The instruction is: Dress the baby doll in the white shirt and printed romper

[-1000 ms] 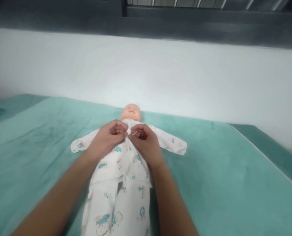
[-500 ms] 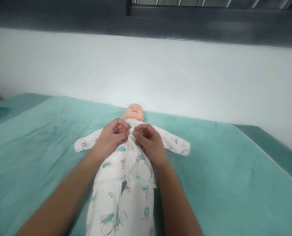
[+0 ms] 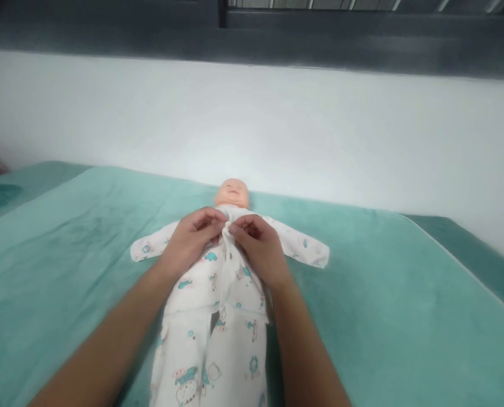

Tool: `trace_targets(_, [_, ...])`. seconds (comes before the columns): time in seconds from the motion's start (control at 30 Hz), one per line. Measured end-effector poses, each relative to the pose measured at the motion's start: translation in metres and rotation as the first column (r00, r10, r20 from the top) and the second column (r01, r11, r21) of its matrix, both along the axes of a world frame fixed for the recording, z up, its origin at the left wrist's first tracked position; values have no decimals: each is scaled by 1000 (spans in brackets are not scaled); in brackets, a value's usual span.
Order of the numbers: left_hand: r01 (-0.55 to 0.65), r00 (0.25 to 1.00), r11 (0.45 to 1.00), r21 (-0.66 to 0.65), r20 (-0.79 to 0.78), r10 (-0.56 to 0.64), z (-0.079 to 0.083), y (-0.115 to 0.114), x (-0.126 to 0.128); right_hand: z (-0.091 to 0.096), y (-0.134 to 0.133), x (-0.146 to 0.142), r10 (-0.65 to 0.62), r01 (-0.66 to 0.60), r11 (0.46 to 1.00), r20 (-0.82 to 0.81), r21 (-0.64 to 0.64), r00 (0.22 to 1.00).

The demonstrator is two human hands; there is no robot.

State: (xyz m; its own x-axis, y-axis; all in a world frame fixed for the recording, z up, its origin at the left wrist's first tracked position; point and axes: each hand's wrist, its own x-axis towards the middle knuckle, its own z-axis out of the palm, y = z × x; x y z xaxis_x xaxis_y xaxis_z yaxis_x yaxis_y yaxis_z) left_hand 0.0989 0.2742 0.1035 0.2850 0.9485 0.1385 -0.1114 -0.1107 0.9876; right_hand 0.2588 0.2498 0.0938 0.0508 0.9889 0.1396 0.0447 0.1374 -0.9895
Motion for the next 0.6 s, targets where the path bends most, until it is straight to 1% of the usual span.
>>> trace_targets(0.07, [9,1000,1000,26,20,-9,-1,0,-4,8,-5,2,-7,7,1000,61,-14,998])
trace_targets(0.1, [27,999,999,33,39,-28,0,0,-8,13,-9,3,16,-12,999,112,-31,994])
trace_targets(0.17, [99,995,994,37,30,-100,2,0,-16,24,-17,6,129,-107,989,243,-102,961])
trace_targets(0.23, [212,974,977,30,-94,-208,7,-1,-24,33,-26,9,263,-206,960,349,-191,900])
trace_targets(0.3, [318,914,948,35,-276,-296,13,-3,-30,39,-31,11,315,-236,943,397,-235,862])
trace_targets(0.33, [359,881,932,44,-346,-323,16,-4,-32,40,-32,12,315,-235,943,404,-235,859])
trace_targets(0.4, [420,840,904,79,-411,-355,20,-5,-33,38,-32,15,339,-265,935,386,-235,858])
trace_targets(0.53, [487,820,864,128,-408,-401,21,-5,-31,28,-22,24,479,-416,869,241,-269,844])
trace_targets(0.6, [491,825,860,138,-391,-408,19,-4,-30,22,-19,28,502,-451,853,180,-262,846])
